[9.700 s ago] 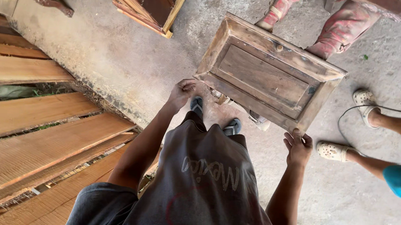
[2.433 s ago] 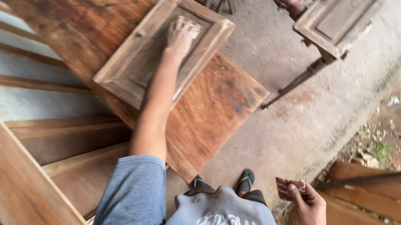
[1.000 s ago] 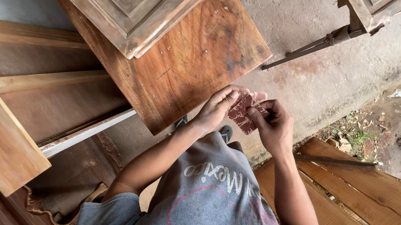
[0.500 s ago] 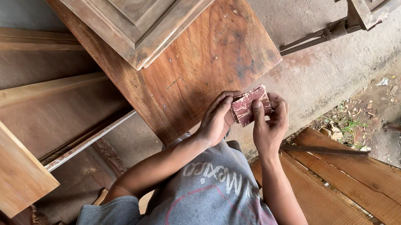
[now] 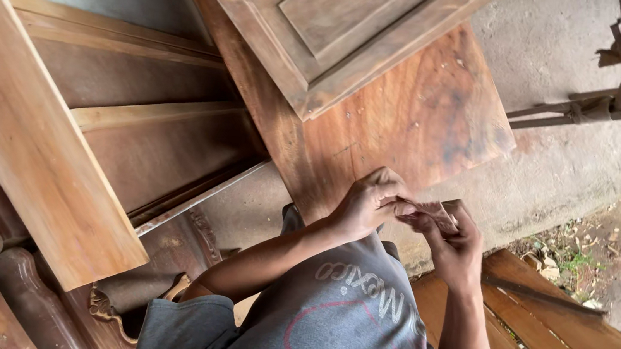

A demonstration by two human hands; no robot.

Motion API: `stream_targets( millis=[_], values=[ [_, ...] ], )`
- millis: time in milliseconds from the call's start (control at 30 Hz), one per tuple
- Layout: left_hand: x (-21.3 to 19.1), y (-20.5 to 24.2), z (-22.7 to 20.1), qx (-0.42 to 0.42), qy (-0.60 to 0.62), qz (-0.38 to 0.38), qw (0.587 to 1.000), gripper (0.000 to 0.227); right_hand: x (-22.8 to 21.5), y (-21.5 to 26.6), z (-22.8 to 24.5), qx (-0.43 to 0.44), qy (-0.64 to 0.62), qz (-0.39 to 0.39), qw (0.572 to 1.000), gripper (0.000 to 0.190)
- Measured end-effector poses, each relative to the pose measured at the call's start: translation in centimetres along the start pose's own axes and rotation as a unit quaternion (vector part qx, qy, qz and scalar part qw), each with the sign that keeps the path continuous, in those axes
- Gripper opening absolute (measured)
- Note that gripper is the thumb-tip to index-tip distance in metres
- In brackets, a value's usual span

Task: The person sands wooden furniture components by hand with a piece of sandpaper and using a power sander.

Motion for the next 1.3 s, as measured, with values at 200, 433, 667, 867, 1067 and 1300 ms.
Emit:
stream_targets(
  millis=[200, 433, 667, 867, 1067, 1300],
  values=[
    [-4.6, -0.3, -4.0, 0.08, -0.071, -0.005, 0.994, 0.014, 3.2, -0.6, 4.6, -0.12, 0.084, 0.077, 0.986, 0.037],
    [-8.0, 0.3, -2.8, 0.095, -0.067, -0.037, 0.993, 0.019, 8.4, -0.8, 5.2, -0.097, -0.068, 0.157, 0.98, 0.052],
    [-8.7, 0.7, -0.7, 0.095, 0.003, -0.058, 0.994, 0.022, 8.6, -1.0, 3.0, -0.109, -0.104, 0.133, 0.98, 0.041],
    [-10.1, -1.3, -0.7, 0.084, -0.015, -0.006, 0.996, 0.019, 8.4, -2.0, 5.7, -0.166, -0.143, 0.164, 0.962, 0.044],
    [-13.4, -5.0, -0.9, 0.171, -0.234, -0.068, 0.955, 0.03, 6.9, -6.7, 4.0, 0.094, 0.362, 0.066, 0.925, 0.029],
    [-20.8, -14.7, 0.8, 0.055, -0.497, -0.126, 0.857, 0.04, 12.8, -13.7, 12.3, -0.435, 0.254, 0.027, 0.863, 0.041]
  ],
)
Point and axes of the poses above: each hand's wrist, its own y-axis away from the middle knuckle, its own x-axis out of the palm, z = x × y, the point moved 7 cm from there along -y, towards the middle knuckle, and after that the axes turned 2 degrees about y, right-handed, at the moved point
